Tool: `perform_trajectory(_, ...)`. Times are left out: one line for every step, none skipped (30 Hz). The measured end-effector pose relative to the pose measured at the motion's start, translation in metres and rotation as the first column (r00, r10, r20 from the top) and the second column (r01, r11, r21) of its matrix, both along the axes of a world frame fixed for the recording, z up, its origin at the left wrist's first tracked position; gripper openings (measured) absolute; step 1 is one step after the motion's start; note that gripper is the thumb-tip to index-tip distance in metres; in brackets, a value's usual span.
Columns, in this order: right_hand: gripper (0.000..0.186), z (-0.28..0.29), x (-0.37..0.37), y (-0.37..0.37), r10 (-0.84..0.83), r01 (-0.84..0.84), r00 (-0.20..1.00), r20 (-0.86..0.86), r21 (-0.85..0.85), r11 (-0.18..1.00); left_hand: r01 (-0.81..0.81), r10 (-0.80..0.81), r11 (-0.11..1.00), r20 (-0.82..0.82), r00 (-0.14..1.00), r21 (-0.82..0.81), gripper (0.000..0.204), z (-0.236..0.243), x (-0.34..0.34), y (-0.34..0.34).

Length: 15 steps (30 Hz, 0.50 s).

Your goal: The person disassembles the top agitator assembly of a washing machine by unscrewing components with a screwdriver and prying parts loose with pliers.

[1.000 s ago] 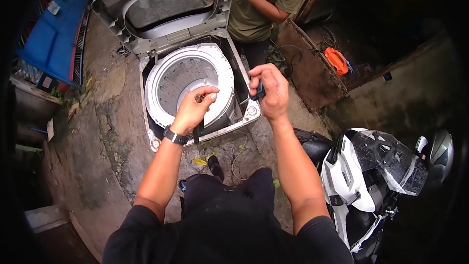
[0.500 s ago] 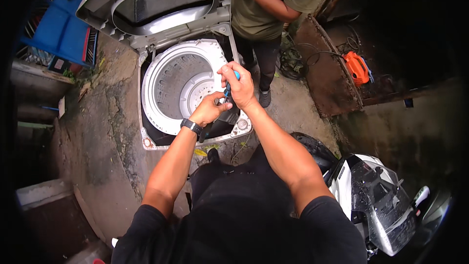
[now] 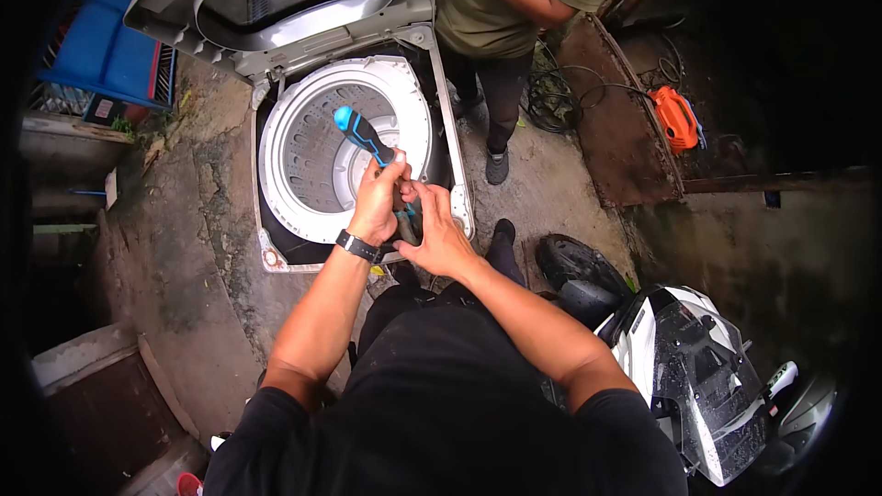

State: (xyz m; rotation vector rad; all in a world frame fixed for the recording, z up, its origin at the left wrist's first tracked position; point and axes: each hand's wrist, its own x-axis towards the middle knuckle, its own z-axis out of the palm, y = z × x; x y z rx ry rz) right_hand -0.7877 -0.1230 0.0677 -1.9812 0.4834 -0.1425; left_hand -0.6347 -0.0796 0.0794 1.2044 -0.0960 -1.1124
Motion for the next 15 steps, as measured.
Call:
perform_trajectory(0.111,-0.007,0.001,0.009,-0.116,0.115,0.993,-0.019,-0.017,0.993,-0.022,0.021,0.999,-0.031,0.999,-0.047,0.034,-0.005,-0.008,0.000)
perform_trajectory(0.105,-0.008,0.002,0.017,-0.230,0.228,0.972,-0.040,-0.031,0.973,-0.046,0.041,0.995,-0.065,0.997,-0.087,0.039,-0.003,-0.014,0.003)
perform_trajectory(0.091,-0.006,0.000,0.023,-0.282,0.281,0.959,-0.022,-0.033,0.959,-0.028,0.016,0.992,-0.097,0.995,-0.119,0.048,-0.001,-0.014,0.007)
perform_trajectory(0.091,-0.007,-0.006,0.024,-0.292,0.291,0.956,-0.030,-0.035,0.956,-0.004,-0.003,0.997,-0.103,0.995,-0.072,0.050,0.001,-0.009,0.010)
perform_trajectory(0.085,-0.006,-0.015,0.022,-0.212,0.210,0.974,-0.079,-0.031,0.977,0.069,-0.069,0.997,-0.006,0.998,-0.030,0.050,0.005,0.000,0.014)
perform_trajectory(0.080,-0.004,-0.023,0.022,-0.129,0.128,0.983,-0.132,-0.016,0.992,0.136,-0.138,0.990,0.084,0.987,0.025,0.052,0.005,0.010,0.020)
perform_trajectory(0.074,0.002,-0.034,0.018,-0.139,0.176,0.951,-0.278,0.113,0.978,0.189,-0.225,0.973,0.371,0.901,0.132,0.050,-0.010,0.024,0.022)
perform_trajectory(0.074,-0.005,-0.054,0.017,-0.170,0.200,0.947,-0.273,0.089,0.976,0.186,-0.256,0.965,0.522,0.814,0.183,0.049,-0.013,0.032,0.019)
perform_trajectory(0.073,-0.003,-0.072,0.013,-0.195,0.235,0.929,-0.313,0.096,0.967,0.244,-0.336,0.941,0.577,0.745,0.233,0.048,-0.009,0.038,0.017)
perform_trajectory(0.072,0.000,-0.088,0.009,-0.217,0.268,0.911,-0.351,0.105,0.958,0.294,-0.413,0.911,0.623,0.664,0.290,0.048,-0.004,0.043,0.016)
perform_trajectory(0.071,-0.003,-0.102,0.007,-0.281,0.339,0.891,-0.357,0.108,0.935,0.291,-0.413,0.911,0.620,0.667,0.294,0.048,-0.004,0.046,0.013)
perform_trajectory(0.070,-0.006,-0.115,0.004,-0.349,0.412,0.862,-0.367,0.109,0.905,0.340,-0.434,0.900,0.650,0.623,0.275,0.048,-0.006,0.047,0.006)
perform_trajectory(0.068,-0.008,-0.126,-0.002,-0.389,0.446,0.849,-0.358,0.090,0.891,0.387,-0.451,0.885,0.680,0.578,0.257,0.049,-0.007,0.049,0.001)
perform_trajectory(0.066,-0.005,-0.128,-0.006,-0.422,0.489,0.822,-0.382,0.093,0.867,0.384,-0.452,0.886,0.676,0.582,0.261,0.049,-0.016,0.054,-0.002)
perform_trajectory(0.067,-0.006,-0.132,-0.010,-0.461,0.514,0.810,-0.361,0.062,0.855,0.342,-0.379,0.912,0.788,0.486,0.228,0.048,-0.027,0.058,-0.006)
